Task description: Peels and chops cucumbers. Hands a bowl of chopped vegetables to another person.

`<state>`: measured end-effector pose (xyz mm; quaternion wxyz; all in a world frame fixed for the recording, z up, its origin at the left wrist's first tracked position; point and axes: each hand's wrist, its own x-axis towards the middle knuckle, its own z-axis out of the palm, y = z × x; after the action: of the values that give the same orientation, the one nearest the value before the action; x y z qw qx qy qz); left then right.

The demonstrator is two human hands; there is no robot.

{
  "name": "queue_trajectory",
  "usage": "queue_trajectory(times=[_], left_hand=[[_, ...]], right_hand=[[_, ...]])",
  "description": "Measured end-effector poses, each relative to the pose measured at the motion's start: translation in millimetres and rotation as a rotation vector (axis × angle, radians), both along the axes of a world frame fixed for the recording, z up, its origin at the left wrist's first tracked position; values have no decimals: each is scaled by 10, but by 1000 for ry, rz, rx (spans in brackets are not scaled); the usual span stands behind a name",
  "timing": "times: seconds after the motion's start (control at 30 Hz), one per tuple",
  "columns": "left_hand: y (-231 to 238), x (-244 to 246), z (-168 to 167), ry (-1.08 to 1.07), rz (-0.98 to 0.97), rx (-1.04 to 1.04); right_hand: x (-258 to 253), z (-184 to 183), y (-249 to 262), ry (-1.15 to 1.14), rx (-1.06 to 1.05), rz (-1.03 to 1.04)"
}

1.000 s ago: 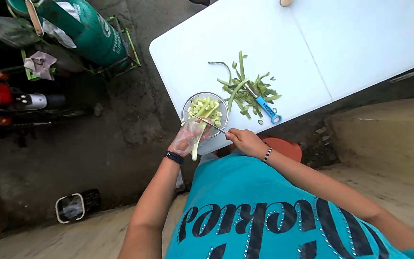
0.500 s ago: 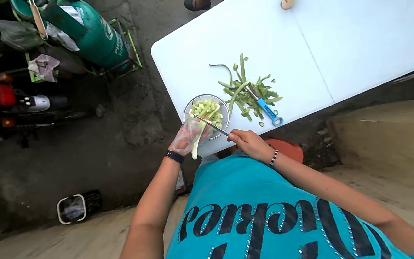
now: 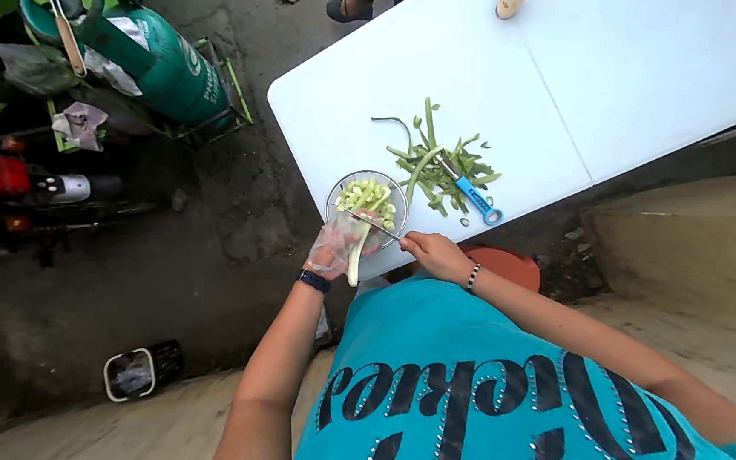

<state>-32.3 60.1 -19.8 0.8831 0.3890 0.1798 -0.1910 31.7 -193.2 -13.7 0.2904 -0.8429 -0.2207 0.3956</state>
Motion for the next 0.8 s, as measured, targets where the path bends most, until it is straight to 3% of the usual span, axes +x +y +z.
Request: queue_trajectory(times=[0.17, 0.33, 0.63, 0.8], left_hand=[[14, -43, 8, 95, 57, -39], [-75, -9, 81, 323, 167, -102], [49, -85, 11, 134, 97, -329], [-6, -83, 67, 172, 183, -273]], right_hand=[[8, 69, -2, -44, -27, -4], [44, 51, -70, 148, 39, -128], [48, 15, -137, 252, 85, -214], [51, 29, -136, 320, 92, -267]])
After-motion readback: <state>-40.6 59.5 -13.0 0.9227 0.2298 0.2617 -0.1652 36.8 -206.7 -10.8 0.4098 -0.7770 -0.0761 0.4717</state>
